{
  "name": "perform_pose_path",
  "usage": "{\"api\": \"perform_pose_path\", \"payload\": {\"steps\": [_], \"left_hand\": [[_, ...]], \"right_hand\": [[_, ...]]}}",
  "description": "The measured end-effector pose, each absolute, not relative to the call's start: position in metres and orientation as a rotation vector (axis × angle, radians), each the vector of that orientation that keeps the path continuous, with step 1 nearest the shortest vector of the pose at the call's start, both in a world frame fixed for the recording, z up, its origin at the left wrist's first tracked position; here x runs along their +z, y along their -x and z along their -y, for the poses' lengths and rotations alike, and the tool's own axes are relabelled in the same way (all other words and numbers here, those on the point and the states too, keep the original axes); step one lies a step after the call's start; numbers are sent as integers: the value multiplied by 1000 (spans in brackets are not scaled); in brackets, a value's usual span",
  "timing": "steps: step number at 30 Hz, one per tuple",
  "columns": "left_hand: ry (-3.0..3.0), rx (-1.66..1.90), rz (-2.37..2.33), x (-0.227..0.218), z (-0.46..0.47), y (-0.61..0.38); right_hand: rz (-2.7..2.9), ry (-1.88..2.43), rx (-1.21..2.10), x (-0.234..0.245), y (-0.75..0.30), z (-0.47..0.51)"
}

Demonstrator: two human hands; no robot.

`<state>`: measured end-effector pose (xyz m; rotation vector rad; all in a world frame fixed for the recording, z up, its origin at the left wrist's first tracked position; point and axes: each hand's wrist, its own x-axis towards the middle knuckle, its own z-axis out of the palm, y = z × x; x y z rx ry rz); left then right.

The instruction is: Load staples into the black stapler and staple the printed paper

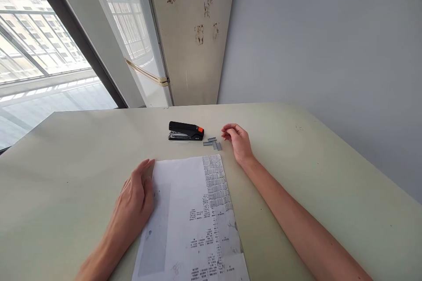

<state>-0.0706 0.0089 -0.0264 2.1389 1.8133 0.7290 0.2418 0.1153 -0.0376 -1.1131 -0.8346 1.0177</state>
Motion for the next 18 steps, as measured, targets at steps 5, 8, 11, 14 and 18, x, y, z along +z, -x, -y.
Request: {"api": "perform_pose_path", "payload": {"steps": [5,8,11,14,18], "left_hand": [[-2176,724,-1813,-27,-9,71],[-2199,724,-1804,-26,-9,70],[-2198,715,-1799,-26,-9,71],[-2194,704,-1796,-26,-9,72],[-2190,691,-1795,-26,-9,72]], "right_hand": [[843,1118,1012,-38,-242,-115],[849,1118,1009,-39,-242,-115],[854,1119,1008,-39,-242,-115],[856,1120,1008,-39,-242,-115],[861,1120,1008,-40,-242,-115]]}}
